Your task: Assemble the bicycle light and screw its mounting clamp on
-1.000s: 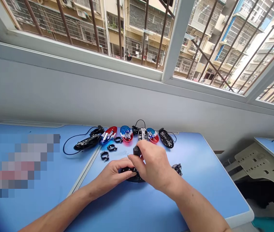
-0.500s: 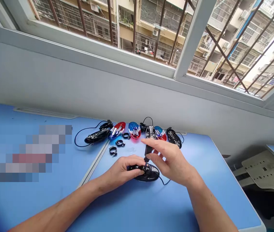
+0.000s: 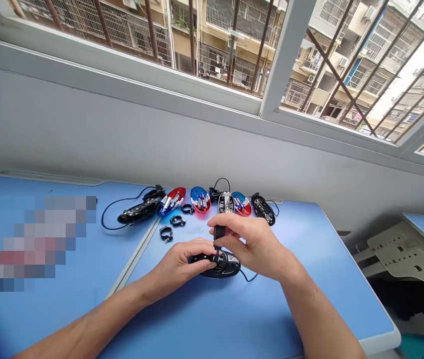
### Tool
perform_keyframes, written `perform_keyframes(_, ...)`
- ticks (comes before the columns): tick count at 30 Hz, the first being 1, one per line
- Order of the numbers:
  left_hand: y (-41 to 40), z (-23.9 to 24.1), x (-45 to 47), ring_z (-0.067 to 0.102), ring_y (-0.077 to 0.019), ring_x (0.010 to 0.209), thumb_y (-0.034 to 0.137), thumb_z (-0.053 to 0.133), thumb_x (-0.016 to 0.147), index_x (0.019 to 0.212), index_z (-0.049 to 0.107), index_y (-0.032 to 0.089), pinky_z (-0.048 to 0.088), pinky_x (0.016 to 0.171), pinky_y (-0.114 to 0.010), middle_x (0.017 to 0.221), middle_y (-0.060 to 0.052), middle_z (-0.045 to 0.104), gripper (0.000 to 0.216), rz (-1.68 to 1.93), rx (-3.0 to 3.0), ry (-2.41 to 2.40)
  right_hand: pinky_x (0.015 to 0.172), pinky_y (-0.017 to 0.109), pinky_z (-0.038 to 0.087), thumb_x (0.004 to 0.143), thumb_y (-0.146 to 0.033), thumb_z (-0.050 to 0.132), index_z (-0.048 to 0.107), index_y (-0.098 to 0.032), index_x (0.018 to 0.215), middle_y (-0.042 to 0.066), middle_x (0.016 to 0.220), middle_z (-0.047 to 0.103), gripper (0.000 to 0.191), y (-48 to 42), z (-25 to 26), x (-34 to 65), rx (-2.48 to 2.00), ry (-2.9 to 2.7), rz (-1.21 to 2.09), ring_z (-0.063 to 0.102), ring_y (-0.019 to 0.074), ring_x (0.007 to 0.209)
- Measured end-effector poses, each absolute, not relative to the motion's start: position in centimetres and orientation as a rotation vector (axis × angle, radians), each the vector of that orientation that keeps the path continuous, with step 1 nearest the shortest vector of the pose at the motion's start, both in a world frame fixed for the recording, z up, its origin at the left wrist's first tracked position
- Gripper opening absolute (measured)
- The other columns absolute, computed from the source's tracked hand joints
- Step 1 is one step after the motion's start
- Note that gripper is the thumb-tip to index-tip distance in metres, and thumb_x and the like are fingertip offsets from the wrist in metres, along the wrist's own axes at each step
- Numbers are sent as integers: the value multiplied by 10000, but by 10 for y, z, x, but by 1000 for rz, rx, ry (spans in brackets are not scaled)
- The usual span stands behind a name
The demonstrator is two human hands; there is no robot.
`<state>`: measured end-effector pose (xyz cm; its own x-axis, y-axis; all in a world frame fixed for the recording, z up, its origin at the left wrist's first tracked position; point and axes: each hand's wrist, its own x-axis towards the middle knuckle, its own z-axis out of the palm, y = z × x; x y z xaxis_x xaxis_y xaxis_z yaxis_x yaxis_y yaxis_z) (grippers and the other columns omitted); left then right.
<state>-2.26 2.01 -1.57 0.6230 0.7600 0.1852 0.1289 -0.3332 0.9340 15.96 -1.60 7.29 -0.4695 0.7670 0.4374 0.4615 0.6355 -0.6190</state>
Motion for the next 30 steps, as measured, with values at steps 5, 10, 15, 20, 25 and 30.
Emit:
perform_keyframes(5, 20, -14, -22, 606, -184, 854, 171, 565, 737, 793, 733, 210, 465, 792, -268, 872, -16, 710, 181, 767, 1811, 742, 674, 211, 531, 837, -58, 520, 576, -216, 1041, 13, 885, 657, 264, -18, 72, 159, -1028, -2117, 511, 596, 98, 700)
perform_keyframes(10, 20, -14, -23, 603, -181, 842, 188, 571, 730, 813, 731, 206, 465, 785, -269, 891, -21, 704, 181, 767, 1798, 756, 666, 203, 521, 821, -72, 558, 581, -218, 999, 3, 849, 649, 231, -19, 71, 157, -1099, -2083, 474, 574, 94, 671)
perform_keyframes(15, 20, -16, -23, 603, -179, 826, 199, 578, 721, 806, 723, 206, 464, 785, -273, 883, -19, 702, 168, 777, 1799, 760, 648, 189, 512, 812, -85, 589, 572, -229, 972, -16, 821, 639, 217, -21, 71, 154, -1149, -2049, 442, 570, 88, 653)
perform_keyframes(20, 20, -16, -22, 601, -186, 822, 212, 580, 716, 788, 718, 200, 467, 778, -282, 866, -27, 699, 156, 773, 1795, 774, 648, 188, 513, 813, -96, 587, 564, -221, 960, -14, 821, 643, 195, -24, 70, 151, -1174, -2030, 386, 595, 91, 663)
perform_keyframes(25, 21, -14, -22, 607, -192, 832, 223, 566, 727, 776, 712, 199, 469, 784, -289, 849, -29, 705, 155, 769, 1832, 770, 644, 193, 512, 815, -122, 580, 573, -219, 950, -15, 817, 645, 167, -25, 69, 148, -1200, -2002, 394, 607, 93, 669)
perform_keyframes(30, 21, -13, -23, 623, -201, 877, 221, 557, 734, 821, 705, 193, 473, 812, -303, 911, -40, 717, 174, 772, 1871, 732, 609, 213, 515, 755, -174, 650, 588, -203, 871, -27, 721, 625, 134, -18, 72, 154, -1194, -1831, 526, 592, 98, 614)
